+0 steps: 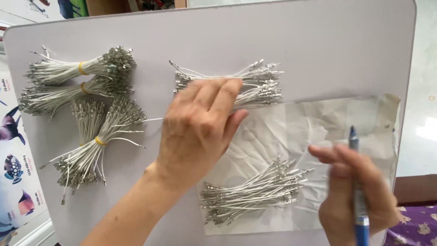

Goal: Sorting and marking bundles of silver-colored electrical wires using a pen.

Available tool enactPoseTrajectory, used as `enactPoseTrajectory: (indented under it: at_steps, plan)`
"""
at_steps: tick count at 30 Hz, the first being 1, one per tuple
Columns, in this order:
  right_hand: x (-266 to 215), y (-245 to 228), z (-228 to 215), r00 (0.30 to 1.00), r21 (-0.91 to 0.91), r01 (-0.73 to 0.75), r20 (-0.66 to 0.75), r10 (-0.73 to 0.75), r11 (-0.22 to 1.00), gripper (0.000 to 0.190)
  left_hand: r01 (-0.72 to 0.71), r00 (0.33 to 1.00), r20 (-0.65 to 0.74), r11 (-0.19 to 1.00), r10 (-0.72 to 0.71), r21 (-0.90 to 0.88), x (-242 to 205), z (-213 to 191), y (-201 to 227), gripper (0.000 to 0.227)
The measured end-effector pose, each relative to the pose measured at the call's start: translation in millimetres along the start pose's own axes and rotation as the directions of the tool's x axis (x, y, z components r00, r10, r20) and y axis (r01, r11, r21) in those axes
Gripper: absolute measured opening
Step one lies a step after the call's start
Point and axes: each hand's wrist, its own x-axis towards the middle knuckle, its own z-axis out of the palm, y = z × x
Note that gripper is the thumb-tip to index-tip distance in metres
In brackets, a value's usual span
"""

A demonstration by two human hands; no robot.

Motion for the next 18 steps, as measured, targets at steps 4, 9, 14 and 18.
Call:
enactPoseTrajectory:
  at_steps: [4, 9, 14, 18]
  plan:
    - [-9.4, -11.5, 17.1, 0.995, -0.194, 0.098, 0.021, -0.096, 0.976, 0.02, 0.019, 0.995, 0.095, 0.997, -0.012, -0.08, -34.9, -2.5, 24.2, 0.023]
    - [-25.7, -8.8, 30.9, 0.976, -0.32, 0.216, 0.1, -0.194, 0.922, 0.024, 0.24, 0.857, 0.502, 0.951, -0.114, -0.195, -76.8, 12.7, 40.0, 0.018]
    - [-31.6, -5.6, 30.5, 0.976, -0.247, 0.219, 0.067, -0.209, 0.944, 0.03, 0.238, 0.9, 0.407, 0.959, -0.157, -0.155, -73.3, 5.4, 38.7, 0.028]
    - [-35.6, -3.8, 36.3, 0.981, -0.183, 0.185, -0.018, -0.191, 0.966, 0.038, 0.25, 0.907, 0.378, 0.96, -0.187, -0.123, -79.2, 14.8, 52.8, 0.032]
